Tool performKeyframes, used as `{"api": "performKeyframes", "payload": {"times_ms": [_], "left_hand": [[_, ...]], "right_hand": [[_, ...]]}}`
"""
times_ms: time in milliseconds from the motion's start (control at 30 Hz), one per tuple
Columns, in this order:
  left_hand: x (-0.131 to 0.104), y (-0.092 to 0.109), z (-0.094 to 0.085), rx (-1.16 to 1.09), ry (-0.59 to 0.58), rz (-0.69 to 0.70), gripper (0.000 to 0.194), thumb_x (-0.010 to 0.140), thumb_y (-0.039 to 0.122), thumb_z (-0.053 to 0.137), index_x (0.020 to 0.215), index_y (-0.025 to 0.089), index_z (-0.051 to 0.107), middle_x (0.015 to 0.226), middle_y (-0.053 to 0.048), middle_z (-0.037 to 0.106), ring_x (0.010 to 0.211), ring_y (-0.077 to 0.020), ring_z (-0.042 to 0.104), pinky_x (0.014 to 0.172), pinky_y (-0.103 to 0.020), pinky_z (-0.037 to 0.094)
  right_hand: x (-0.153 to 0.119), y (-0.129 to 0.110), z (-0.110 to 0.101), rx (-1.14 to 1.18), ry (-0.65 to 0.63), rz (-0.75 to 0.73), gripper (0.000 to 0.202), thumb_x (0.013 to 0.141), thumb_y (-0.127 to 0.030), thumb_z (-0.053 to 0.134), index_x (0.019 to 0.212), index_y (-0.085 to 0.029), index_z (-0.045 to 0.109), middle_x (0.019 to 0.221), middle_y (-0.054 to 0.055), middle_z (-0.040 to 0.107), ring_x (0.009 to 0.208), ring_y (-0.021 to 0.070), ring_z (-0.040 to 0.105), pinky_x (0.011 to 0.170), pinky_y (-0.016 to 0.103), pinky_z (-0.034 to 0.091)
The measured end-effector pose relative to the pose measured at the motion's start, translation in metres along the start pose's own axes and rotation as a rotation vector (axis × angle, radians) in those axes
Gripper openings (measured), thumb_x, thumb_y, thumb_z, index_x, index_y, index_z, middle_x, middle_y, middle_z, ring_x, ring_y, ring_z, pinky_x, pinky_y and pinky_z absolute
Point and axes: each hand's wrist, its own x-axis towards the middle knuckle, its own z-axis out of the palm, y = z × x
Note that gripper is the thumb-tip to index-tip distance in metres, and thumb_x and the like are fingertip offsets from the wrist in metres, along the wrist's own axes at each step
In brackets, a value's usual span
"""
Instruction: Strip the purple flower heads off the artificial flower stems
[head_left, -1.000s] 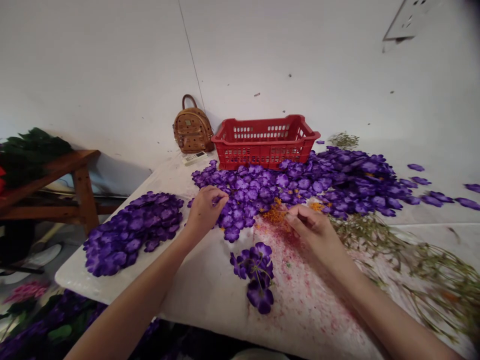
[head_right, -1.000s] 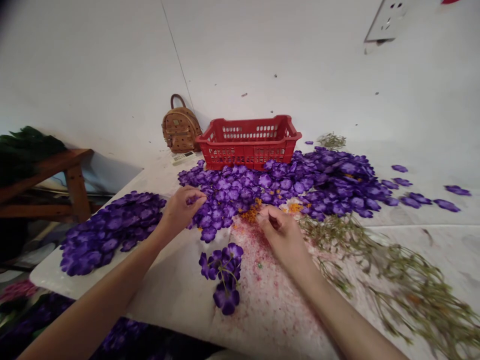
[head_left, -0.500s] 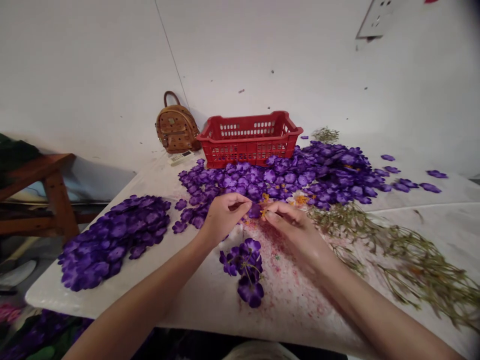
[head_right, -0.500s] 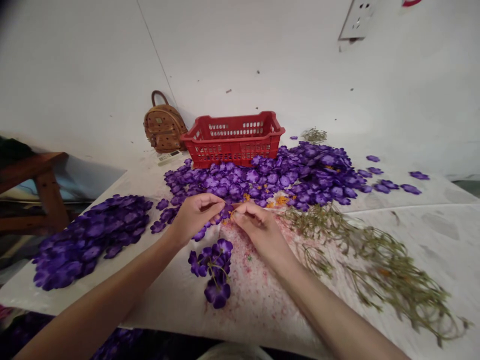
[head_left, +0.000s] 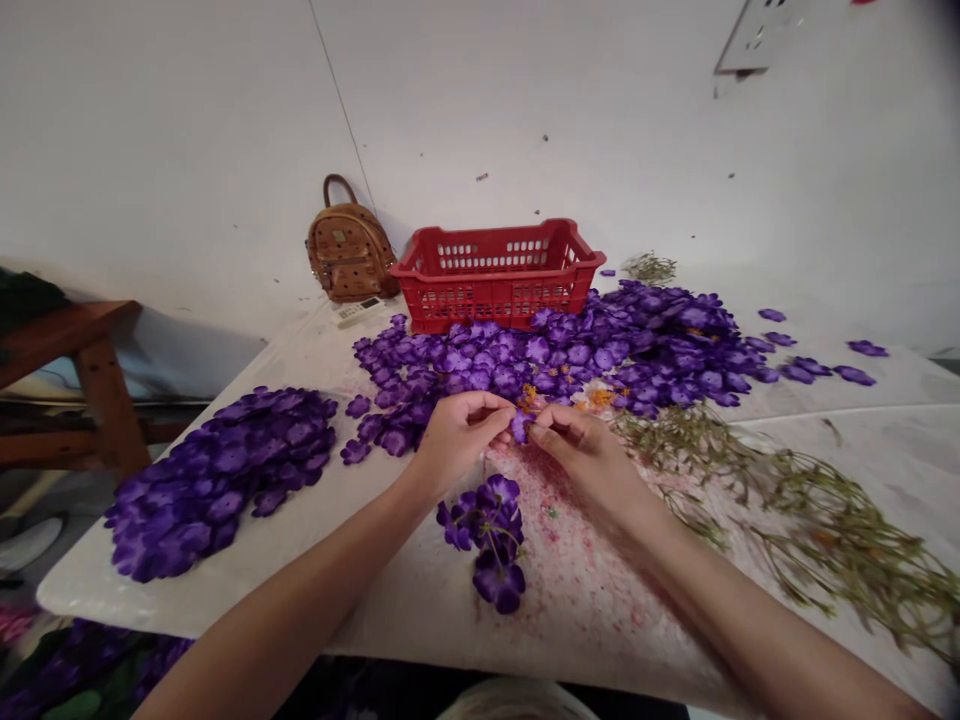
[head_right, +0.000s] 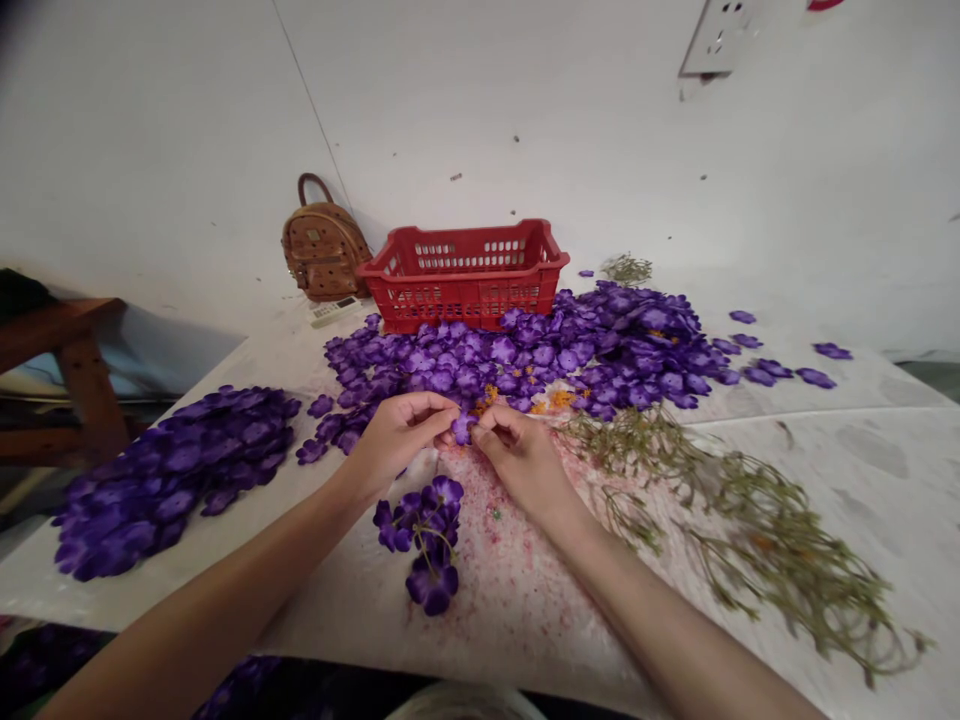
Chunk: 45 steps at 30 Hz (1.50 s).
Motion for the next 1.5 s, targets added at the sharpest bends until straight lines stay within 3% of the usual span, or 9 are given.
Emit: {"api": "performKeyframes", "payload": {"times_ms": [167,333,467,667,833,1000,1167,1300,1500], "left_hand": [[-0.004,-0.002,0.003,-0.009,-0.072,0.071,0.017,0.084,0.031,0.072,0.081,0.014,0.072,0.073,-0.004,0.072,0.062,-0.0115,0.062,0.063,-0.023,0.053],[-0.004,-0.008,0.001,0.114,-0.004,0.215,0.015,0.087,0.026,0.068,0.094,0.016,0.077,0.092,-0.007,0.079,0.082,-0.0168,0.071,0.077,-0.026,0.055],[-0.004,-0.015,0.0,0.208,-0.004,0.277,0.012,0.085,0.026,0.071,0.09,0.017,0.077,0.086,-0.005,0.078,0.075,-0.0162,0.071,0.07,-0.025,0.055],[-0.008,-0.017,0.001,0.418,0.055,0.548,0.01,0.086,0.016,0.065,0.085,0.018,0.075,0.085,-0.004,0.073,0.076,-0.014,0.066,0.072,-0.024,0.051],[-0.006,-0.017,0.001,0.292,0.008,0.391,0.01,0.085,0.023,0.065,0.083,0.016,0.072,0.08,-0.003,0.07,0.071,-0.0137,0.063,0.065,-0.023,0.047],[-0.005,-0.013,0.003,0.08,-0.038,0.152,0.018,0.082,0.033,0.072,0.081,0.015,0.071,0.071,0.0,0.064,0.062,-0.0104,0.053,0.06,-0.022,0.04],[-0.005,-0.009,0.003,-0.136,-0.087,0.049,0.026,0.078,0.039,0.078,0.074,0.014,0.07,0.065,0.002,0.059,0.06,-0.0087,0.049,0.06,-0.022,0.036],[-0.005,-0.012,0.003,-0.136,-0.105,-0.014,0.03,0.074,0.042,0.08,0.075,0.013,0.072,0.066,0.001,0.059,0.06,-0.009,0.049,0.06,-0.023,0.036],[-0.01,-0.012,0.003,-0.006,-0.127,-0.029,0.029,0.08,0.043,0.074,0.078,0.014,0.074,0.069,-0.002,0.063,0.061,-0.0112,0.052,0.06,-0.025,0.038]], "right_hand": [[0.002,0.006,-0.003,0.005,-0.041,-0.007,0.025,0.088,-0.032,0.063,0.067,-0.021,0.055,0.07,-0.001,0.052,0.07,0.0165,0.045,0.069,0.032,0.033],[-0.002,0.001,-0.002,0.404,-0.034,0.156,0.026,0.088,-0.036,0.069,0.07,-0.021,0.057,0.075,-0.001,0.052,0.077,0.0167,0.048,0.079,0.032,0.038],[-0.003,-0.007,-0.002,0.613,-0.065,0.271,0.028,0.08,-0.036,0.079,0.068,-0.021,0.059,0.074,-0.001,0.053,0.079,0.0166,0.05,0.082,0.032,0.04],[-0.002,-0.006,-0.003,0.547,-0.073,0.354,0.034,0.072,-0.042,0.085,0.066,-0.02,0.06,0.072,-0.001,0.054,0.075,0.0161,0.048,0.076,0.031,0.038],[0.0,-0.002,-0.002,0.435,0.026,0.211,0.029,0.079,-0.046,0.079,0.081,-0.022,0.064,0.081,-0.001,0.055,0.08,0.0171,0.049,0.078,0.032,0.037],[-0.001,-0.001,0.0,0.355,0.072,0.043,0.023,0.088,-0.042,0.072,0.079,-0.023,0.061,0.079,-0.001,0.054,0.078,0.0172,0.048,0.076,0.032,0.038],[-0.001,0.002,-0.003,0.211,-0.054,-0.012,0.02,0.089,-0.039,0.071,0.098,-0.025,0.06,0.093,0.001,0.06,0.087,0.0192,0.056,0.08,0.033,0.044],[-0.001,-0.002,-0.001,0.044,-0.078,-0.024,0.022,0.083,-0.031,0.072,0.096,-0.024,0.055,0.09,0.0,0.06,0.082,0.0186,0.057,0.076,0.032,0.045],[-0.003,-0.01,-0.002,-0.19,0.019,-0.142,0.011,0.091,-0.03,0.059,0.083,-0.022,0.058,0.074,-0.002,0.055,0.067,0.0154,0.048,0.064,0.03,0.036]]}}
